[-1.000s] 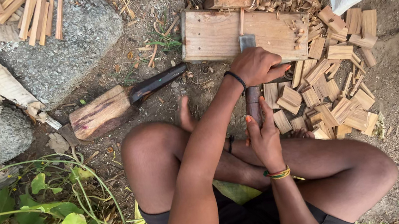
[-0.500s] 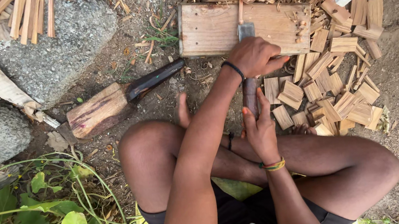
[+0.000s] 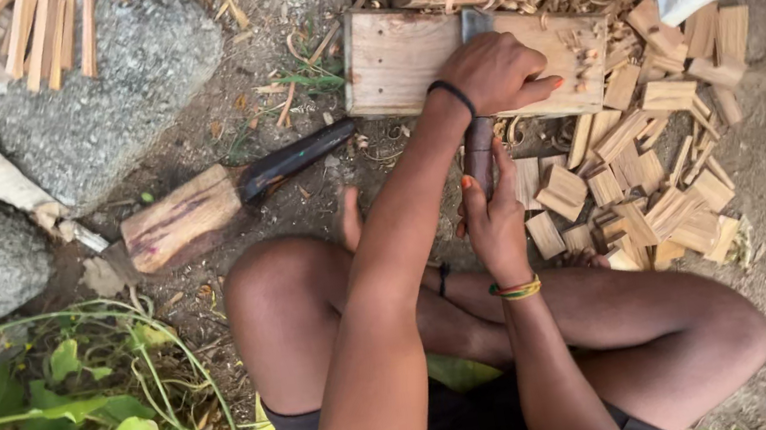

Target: The person sits cross-legged on the ground and uses a chisel to split small pieces of wood on a wooden block. They repeatedly position the wood and strike the chisel to create smaller pieces, which accumulate on the ground.

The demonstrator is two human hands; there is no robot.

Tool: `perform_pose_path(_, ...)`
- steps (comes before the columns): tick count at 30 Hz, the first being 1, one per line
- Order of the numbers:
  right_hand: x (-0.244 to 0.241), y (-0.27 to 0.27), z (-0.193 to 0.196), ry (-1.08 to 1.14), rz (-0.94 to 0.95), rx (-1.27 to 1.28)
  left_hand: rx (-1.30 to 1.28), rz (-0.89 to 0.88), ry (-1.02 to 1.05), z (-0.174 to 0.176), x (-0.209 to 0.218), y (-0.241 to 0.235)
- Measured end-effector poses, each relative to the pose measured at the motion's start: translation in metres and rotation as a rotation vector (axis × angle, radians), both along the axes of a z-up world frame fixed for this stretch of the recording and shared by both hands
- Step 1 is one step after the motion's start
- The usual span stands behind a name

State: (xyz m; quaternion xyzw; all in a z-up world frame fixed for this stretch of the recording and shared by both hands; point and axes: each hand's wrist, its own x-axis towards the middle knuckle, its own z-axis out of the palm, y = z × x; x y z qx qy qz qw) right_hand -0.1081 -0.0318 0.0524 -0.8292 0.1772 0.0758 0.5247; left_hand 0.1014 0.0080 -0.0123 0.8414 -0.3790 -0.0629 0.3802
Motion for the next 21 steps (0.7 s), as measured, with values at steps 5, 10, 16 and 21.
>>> perform_pose_path(5, 0.000, 0.003, -0.008, -0.027, -0.029, 0.018, 0.018, 0.053, -0.025, 0.006, -0.010, 0.003)
perform_pose_path(10, -0.002, -0.014, -0.007, -0.030, -0.095, 0.232, -0.107, 0.098, -0.143, 0.012, -0.016, -0.001)
perform_pose_path(16, -0.014, -0.031, 0.008, -0.020, -0.131, 0.332, -0.168, 0.131, -0.142, 0.026, -0.027, -0.016)
perform_pose_path(21, -0.043, -0.042, 0.024, -0.017, -0.159, 0.371, -0.210, 0.107, -0.139, 0.028, -0.053, -0.031)
